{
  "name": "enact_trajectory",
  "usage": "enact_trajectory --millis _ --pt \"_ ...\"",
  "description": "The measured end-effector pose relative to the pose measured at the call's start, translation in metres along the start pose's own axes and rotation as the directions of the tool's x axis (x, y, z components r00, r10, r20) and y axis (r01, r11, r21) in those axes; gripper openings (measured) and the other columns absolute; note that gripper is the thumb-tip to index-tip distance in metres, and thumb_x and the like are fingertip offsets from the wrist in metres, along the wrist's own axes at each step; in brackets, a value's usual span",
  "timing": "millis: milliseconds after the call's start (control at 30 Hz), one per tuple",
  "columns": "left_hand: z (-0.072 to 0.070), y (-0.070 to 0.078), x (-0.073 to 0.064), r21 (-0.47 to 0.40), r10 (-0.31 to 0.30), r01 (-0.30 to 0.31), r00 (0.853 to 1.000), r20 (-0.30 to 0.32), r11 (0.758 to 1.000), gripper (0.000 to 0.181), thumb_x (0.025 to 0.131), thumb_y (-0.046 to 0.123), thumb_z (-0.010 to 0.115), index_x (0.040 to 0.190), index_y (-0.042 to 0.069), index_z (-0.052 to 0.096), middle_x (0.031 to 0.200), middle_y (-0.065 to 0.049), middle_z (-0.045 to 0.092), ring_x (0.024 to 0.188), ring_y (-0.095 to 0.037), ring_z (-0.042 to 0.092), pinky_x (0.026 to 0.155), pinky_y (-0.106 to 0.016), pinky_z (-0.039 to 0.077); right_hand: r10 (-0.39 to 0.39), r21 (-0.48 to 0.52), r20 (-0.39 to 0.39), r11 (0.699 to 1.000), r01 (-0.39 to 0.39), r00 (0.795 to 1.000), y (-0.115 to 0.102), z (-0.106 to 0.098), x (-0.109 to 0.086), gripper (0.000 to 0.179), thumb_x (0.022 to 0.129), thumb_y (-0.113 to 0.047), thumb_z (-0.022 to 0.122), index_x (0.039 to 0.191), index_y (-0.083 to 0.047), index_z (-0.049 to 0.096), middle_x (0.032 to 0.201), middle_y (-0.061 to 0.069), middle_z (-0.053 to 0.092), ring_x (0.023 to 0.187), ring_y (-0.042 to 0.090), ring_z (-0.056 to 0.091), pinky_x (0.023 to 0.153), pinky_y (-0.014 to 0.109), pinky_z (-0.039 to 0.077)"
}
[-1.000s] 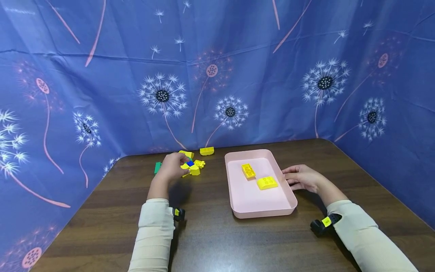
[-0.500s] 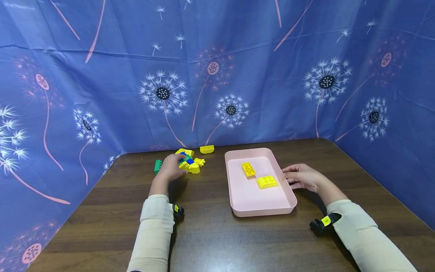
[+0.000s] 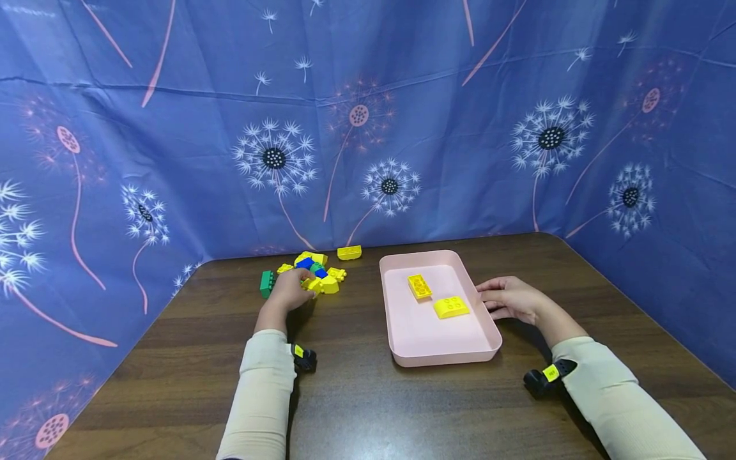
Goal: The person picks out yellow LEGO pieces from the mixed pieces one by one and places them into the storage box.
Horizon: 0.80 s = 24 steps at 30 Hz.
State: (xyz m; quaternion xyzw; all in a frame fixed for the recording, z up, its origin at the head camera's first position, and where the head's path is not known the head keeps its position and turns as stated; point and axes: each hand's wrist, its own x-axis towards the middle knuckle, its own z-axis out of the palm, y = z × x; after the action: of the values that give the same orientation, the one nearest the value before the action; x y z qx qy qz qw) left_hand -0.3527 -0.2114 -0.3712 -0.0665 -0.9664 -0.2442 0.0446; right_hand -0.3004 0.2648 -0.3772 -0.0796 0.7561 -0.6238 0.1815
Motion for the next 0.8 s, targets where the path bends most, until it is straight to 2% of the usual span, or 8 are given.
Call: enact_trajectory --millis 300,800 --pt "-0.004 -0.003 0.0 -0.001 0.028 -0.028 0.999 -0.026 1.0 0.035 0.082 0.01 0.076 0.114 0.001 0.069 0.117 -0.017 0.066 0.111 -0.035 0.059 0.095 -0.049 0.047 0.003 -0.005 -0.002 1.0 -0.003 1.0 0.0 0.0 0.0 0.051 0.096 -0.007 0.057 0.134 0.021 0.037 0.106 0.013 0.067 0.09 0.02 0.068 0.079 0.043 0.056" --pt "-0.023 0.011 -0.008 -0.046 0.062 -0.066 0.994 -0.088 0.997 0.036 0.08 0.008 0.077 0.114 -0.001 0.069 0.114 -0.018 0.067 0.105 -0.034 0.061 0.093 -0.047 0.049 0.015 -0.024 -0.006 1.0 -0.015 1.0 -0.001 -0.001 0.0 0.054 0.096 -0.011 0.058 0.135 0.02 0.036 0.108 0.013 0.067 0.091 0.02 0.068 0.079 0.041 0.056"
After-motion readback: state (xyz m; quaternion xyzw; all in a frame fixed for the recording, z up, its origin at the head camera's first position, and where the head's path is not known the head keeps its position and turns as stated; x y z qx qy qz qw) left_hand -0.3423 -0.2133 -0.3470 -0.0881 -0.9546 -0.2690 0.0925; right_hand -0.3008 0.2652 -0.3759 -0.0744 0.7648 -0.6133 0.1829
